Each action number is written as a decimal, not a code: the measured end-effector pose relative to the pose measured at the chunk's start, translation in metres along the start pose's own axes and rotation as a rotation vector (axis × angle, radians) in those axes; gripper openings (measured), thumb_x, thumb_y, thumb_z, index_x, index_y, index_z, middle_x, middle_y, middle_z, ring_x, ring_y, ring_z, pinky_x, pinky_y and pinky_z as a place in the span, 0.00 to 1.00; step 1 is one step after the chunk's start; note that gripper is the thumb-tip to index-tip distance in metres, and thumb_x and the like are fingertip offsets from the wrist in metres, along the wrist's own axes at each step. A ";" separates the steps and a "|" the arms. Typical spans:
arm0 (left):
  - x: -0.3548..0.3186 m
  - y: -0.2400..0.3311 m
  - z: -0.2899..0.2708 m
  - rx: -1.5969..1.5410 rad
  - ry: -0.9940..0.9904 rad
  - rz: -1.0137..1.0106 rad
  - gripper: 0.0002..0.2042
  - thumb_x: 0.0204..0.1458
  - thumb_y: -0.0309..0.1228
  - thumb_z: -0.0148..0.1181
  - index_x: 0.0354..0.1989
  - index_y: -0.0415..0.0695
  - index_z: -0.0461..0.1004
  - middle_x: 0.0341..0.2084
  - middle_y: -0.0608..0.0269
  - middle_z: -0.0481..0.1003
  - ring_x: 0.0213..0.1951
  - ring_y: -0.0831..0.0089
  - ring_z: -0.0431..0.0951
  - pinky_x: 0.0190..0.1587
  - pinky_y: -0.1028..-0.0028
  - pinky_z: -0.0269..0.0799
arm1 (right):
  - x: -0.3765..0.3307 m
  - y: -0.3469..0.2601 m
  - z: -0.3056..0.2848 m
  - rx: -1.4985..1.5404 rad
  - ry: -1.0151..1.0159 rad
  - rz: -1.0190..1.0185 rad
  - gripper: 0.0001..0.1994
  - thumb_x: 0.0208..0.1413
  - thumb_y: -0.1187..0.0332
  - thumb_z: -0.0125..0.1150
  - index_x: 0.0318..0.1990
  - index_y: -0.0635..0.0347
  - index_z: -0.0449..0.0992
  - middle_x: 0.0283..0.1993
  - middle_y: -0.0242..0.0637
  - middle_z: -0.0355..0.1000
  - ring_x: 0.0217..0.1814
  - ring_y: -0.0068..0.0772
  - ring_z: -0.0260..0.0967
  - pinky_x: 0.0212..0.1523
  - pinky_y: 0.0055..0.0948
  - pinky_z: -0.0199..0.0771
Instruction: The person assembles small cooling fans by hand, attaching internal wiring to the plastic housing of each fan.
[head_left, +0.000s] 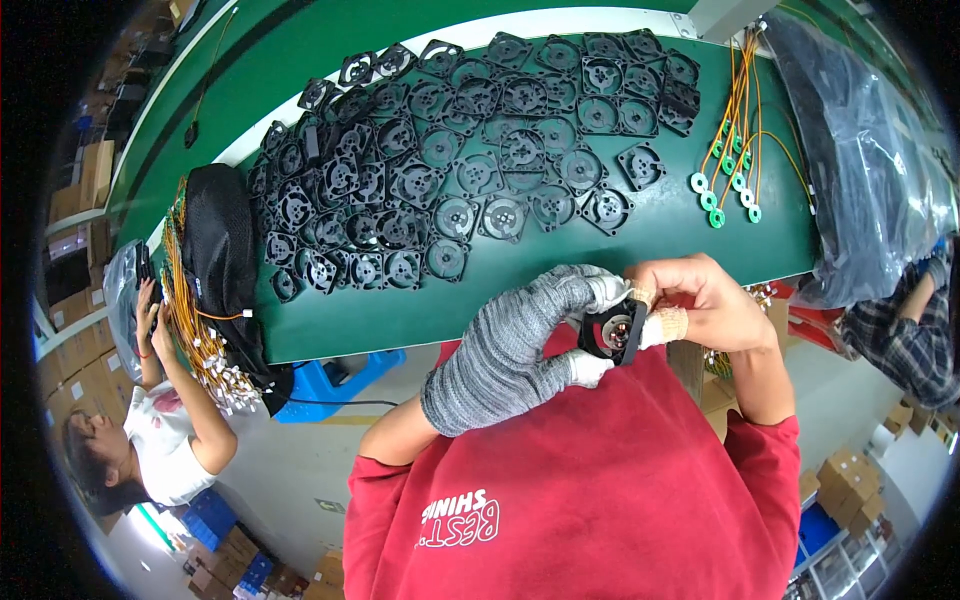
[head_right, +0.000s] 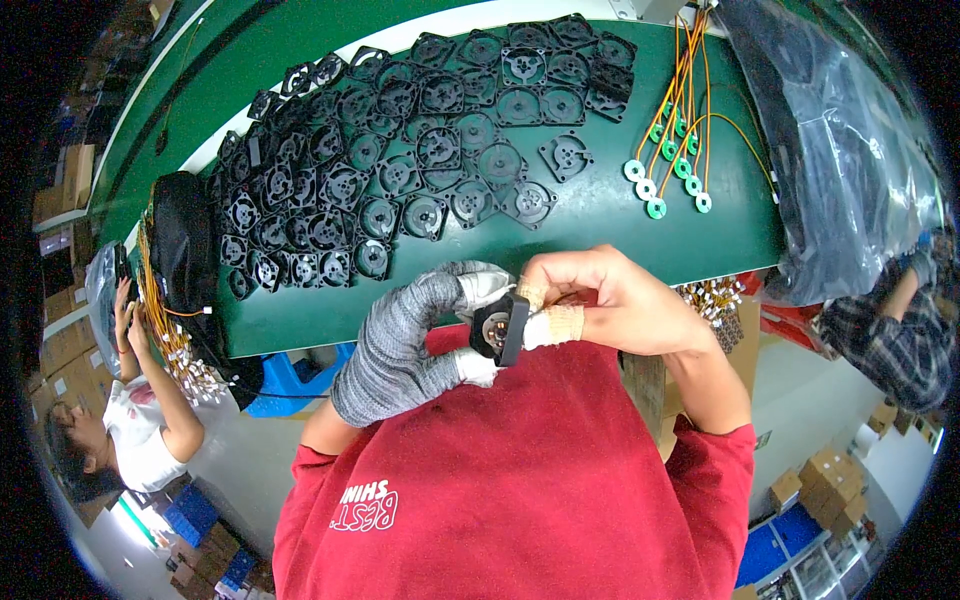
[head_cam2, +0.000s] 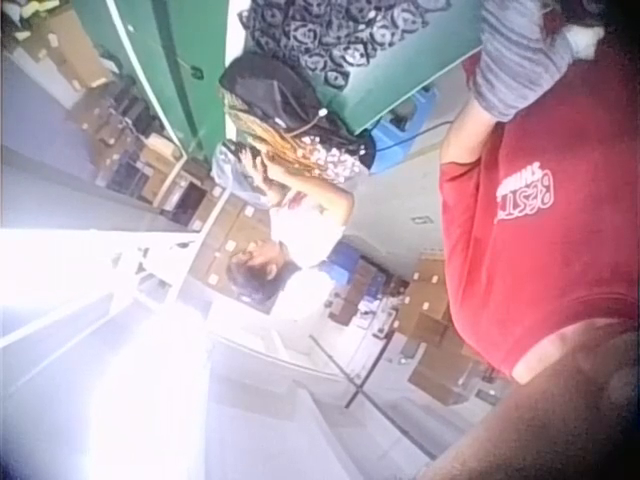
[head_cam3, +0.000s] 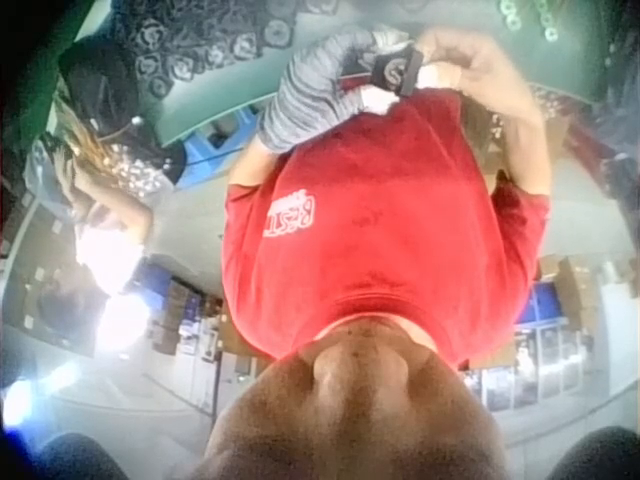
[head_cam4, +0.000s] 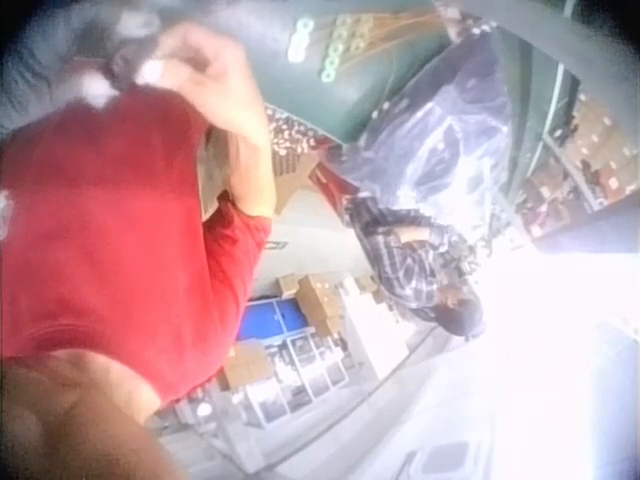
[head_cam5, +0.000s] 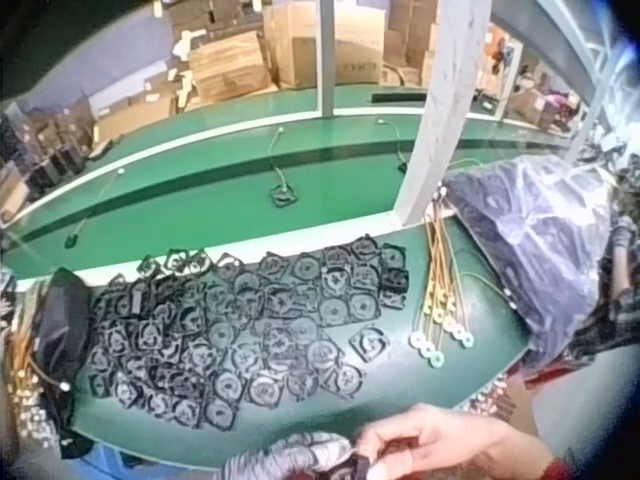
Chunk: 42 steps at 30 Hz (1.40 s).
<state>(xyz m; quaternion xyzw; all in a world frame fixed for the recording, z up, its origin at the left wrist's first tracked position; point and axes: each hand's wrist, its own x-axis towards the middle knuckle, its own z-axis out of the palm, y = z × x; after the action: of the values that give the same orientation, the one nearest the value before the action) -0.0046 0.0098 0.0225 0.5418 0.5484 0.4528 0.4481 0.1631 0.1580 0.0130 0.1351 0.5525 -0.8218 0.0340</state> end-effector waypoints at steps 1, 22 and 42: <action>0.001 -0.001 0.000 0.000 0.000 -0.001 0.26 0.37 0.28 0.65 0.48 0.41 0.63 0.44 0.57 0.68 0.41 0.65 0.73 0.43 0.71 0.69 | -0.002 0.000 0.000 0.030 -0.015 0.010 0.07 0.50 0.71 0.58 0.32 0.66 0.69 0.29 0.26 0.68 0.32 0.15 0.63 0.35 0.19 0.64; 0.000 0.005 0.011 -0.612 0.133 -0.208 0.20 0.45 0.20 0.56 0.49 0.40 0.63 0.44 0.64 0.67 0.39 0.80 0.69 0.41 0.78 0.69 | -0.005 0.011 0.026 -0.044 0.223 0.045 0.06 0.51 0.73 0.56 0.31 0.63 0.66 0.26 0.24 0.64 0.30 0.11 0.59 0.32 0.16 0.61; 0.003 0.012 0.014 -0.813 0.193 -0.334 0.17 0.47 0.25 0.55 0.48 0.40 0.64 0.26 0.68 0.70 0.20 0.86 0.66 0.21 0.86 0.61 | -0.007 0.010 0.035 0.135 0.187 0.061 0.06 0.55 0.70 0.52 0.31 0.62 0.64 0.23 0.24 0.62 0.24 0.11 0.58 0.25 0.14 0.59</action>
<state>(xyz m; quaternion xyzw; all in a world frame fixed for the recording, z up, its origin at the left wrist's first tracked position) 0.0119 0.0130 0.0319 0.1809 0.4450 0.6017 0.6381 0.1651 0.1218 0.0183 0.2300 0.4924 -0.8395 -0.0019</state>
